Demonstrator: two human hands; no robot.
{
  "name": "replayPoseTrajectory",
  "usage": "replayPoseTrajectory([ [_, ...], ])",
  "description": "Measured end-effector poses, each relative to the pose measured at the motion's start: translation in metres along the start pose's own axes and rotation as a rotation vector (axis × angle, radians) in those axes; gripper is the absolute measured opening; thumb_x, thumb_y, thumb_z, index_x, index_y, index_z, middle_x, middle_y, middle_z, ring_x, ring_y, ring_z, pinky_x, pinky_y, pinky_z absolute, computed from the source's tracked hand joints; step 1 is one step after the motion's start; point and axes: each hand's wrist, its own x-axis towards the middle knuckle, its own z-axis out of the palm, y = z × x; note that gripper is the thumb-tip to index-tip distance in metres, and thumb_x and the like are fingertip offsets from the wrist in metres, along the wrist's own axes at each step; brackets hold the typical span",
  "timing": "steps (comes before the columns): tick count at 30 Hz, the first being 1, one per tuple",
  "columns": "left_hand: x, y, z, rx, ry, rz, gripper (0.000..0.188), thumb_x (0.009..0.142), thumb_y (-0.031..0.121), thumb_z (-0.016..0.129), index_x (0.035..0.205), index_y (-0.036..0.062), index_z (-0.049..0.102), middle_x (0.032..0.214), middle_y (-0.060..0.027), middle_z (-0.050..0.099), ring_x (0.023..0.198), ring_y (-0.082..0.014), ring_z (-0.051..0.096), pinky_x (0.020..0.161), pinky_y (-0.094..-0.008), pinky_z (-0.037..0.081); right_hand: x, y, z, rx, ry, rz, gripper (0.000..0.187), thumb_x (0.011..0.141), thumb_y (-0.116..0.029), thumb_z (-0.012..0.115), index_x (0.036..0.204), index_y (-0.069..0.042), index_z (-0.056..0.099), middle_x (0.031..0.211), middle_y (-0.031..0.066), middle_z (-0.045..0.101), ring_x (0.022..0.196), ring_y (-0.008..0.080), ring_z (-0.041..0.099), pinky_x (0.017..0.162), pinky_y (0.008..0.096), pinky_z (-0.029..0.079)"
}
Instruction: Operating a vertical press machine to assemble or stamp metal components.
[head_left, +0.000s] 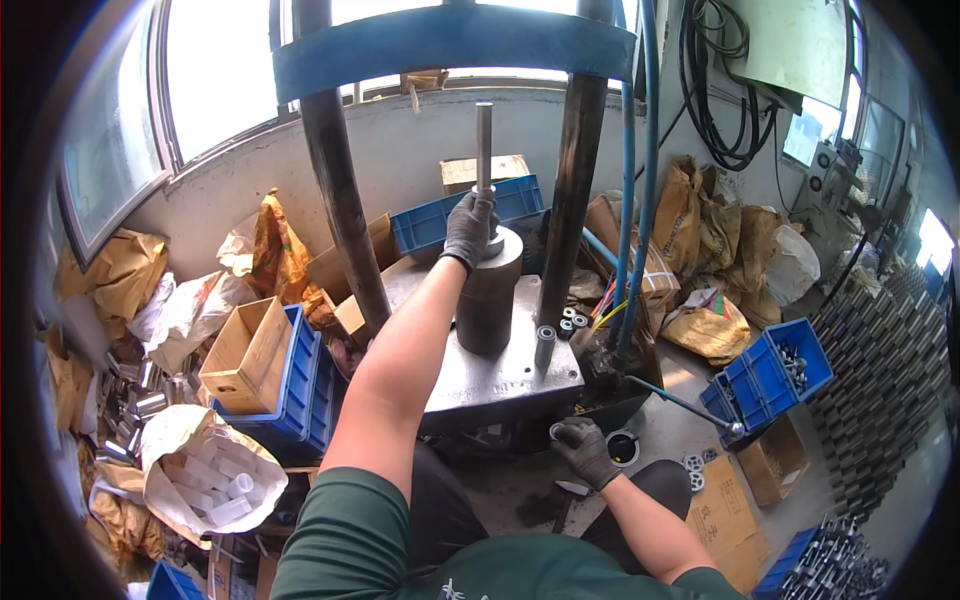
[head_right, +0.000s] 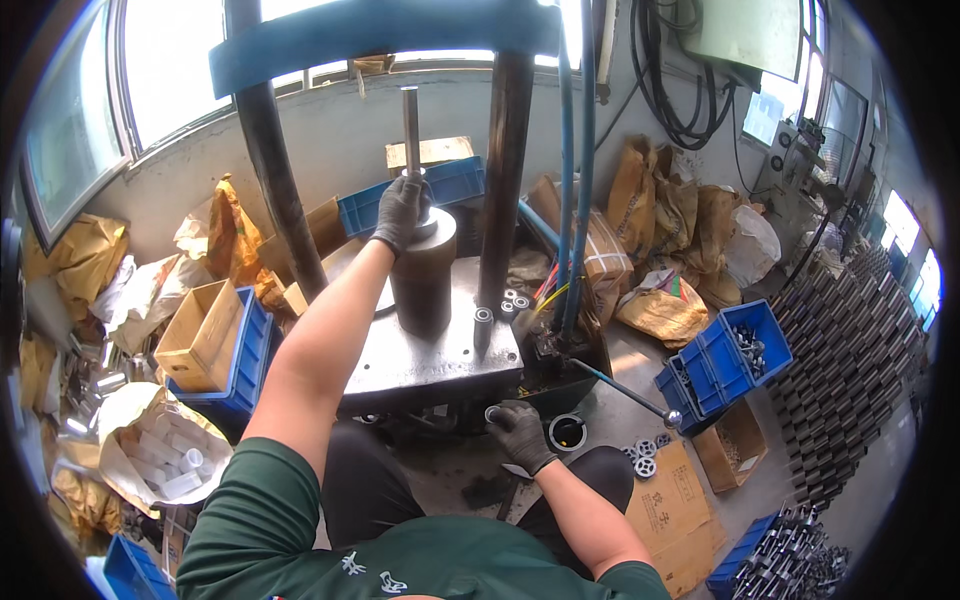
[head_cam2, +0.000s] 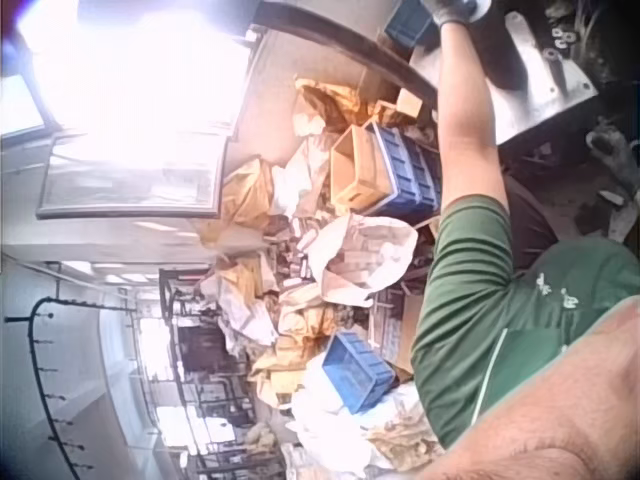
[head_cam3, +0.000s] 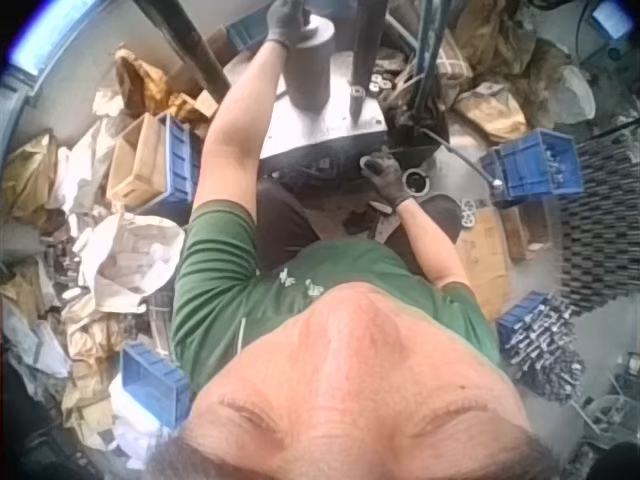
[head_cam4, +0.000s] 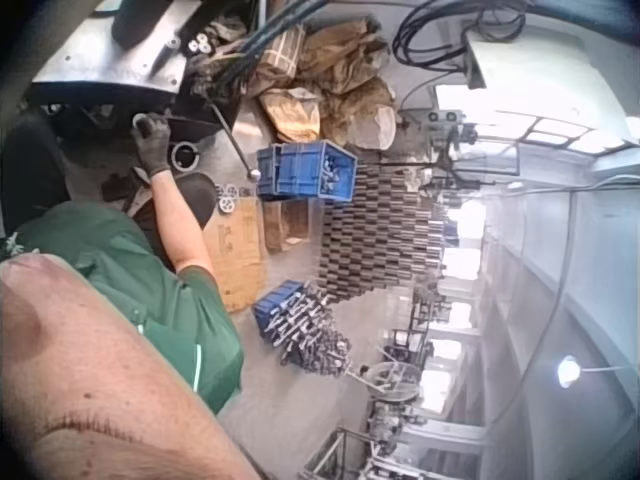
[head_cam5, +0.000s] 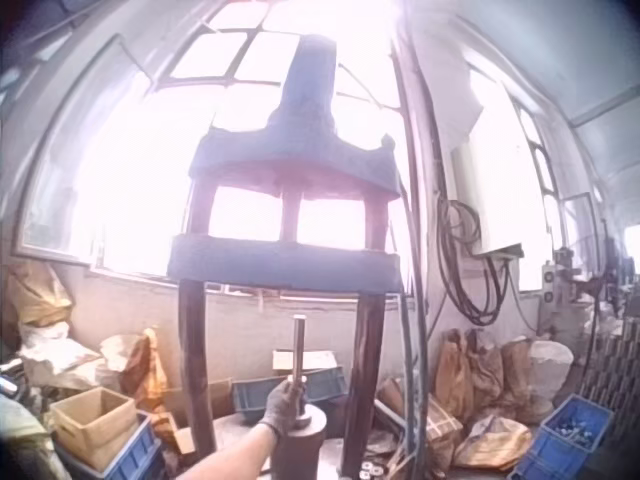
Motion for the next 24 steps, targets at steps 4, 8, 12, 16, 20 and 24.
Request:
replayPoseTrajectory([
  [4,0.003,0.008,0.005,0.114,0.092,0.008,0.049,0.108,0.054,0.062,0.098,0.0067,0.069,0.071,-0.0028,0.066,0.063,-0.0118,0.062,0.056,-0.0319,0.051,-0.003,0.002,0.008,-0.087,-0.067,0.024,0.033,0.082,-0.023,0.088,0.111,-0.009,0.081,0.119,0.0135,0.077,0.120,0.0351,0.067,0.105,0.0466,0.054],
  [8,-0.010,0.034,0.018,-0.072,0.218,0.084,0.045,0.109,0.049,0.063,0.090,0.0087,0.064,0.069,-0.0001,0.061,0.055,-0.0099,0.055,0.046,-0.0292,0.045,-0.005,-0.010,0.010,-0.109,-0.001,-0.046,0.028,0.082,-0.020,0.086,0.109,-0.011,0.082,0.115,0.0123,0.078,0.116,0.0350,0.068,0.105,0.0475,0.053],
  [12,-0.034,0.074,0.023,-0.409,0.273,0.163,0.040,0.109,0.045,0.062,0.091,0.0091,0.061,0.066,0.0004,0.053,0.052,-0.0097,0.050,0.041,-0.0300,0.038,0.019,-0.034,-0.005,-0.050,-0.015,-0.141,0.030,0.084,-0.021,0.087,0.112,-0.013,0.082,0.118,0.0105,0.077,0.118,0.0328,0.068,0.107,0.0453,0.052],
  [16,-0.046,0.107,0.018,-0.516,0.329,0.208,0.039,0.111,0.042,0.058,0.093,0.0071,0.055,0.063,-0.0020,0.045,0.041,-0.0146,0.042,0.037,-0.0345,0.034,0.098,-0.076,-0.036,0.023,0.142,-0.343,0.019,0.086,-0.015,0.086,0.104,-0.012,0.080,0.112,0.0098,0.078,0.111,0.0301,0.071,0.103,0.0432,0.053],
  [20,-0.050,0.122,0.010,-0.621,0.354,0.096,0.042,0.110,0.046,0.055,0.092,0.0072,0.055,0.062,-0.0038,0.048,0.044,-0.0196,0.047,0.039,-0.0364,0.038,0.219,-0.120,-0.063,0.065,0.364,-0.496,0.017,0.085,-0.008,0.084,0.100,-0.010,0.078,0.109,0.0080,0.079,0.112,0.0308,0.072,0.101,0.0433,0.054],
  [24,-0.042,0.124,0.013,-0.554,0.557,0.072,0.042,0.112,0.045,0.053,0.092,0.0079,0.058,0.064,-0.0010,0.051,0.050,-0.0144,0.049,0.044,-0.0318,0.037,0.308,-0.142,-0.069,-0.207,0.309,-0.272,0.018,0.092,-0.021,0.077,0.107,-0.012,0.081,0.112,0.0123,0.079,0.114,0.0336,0.071,0.103,0.0447,0.055],
])
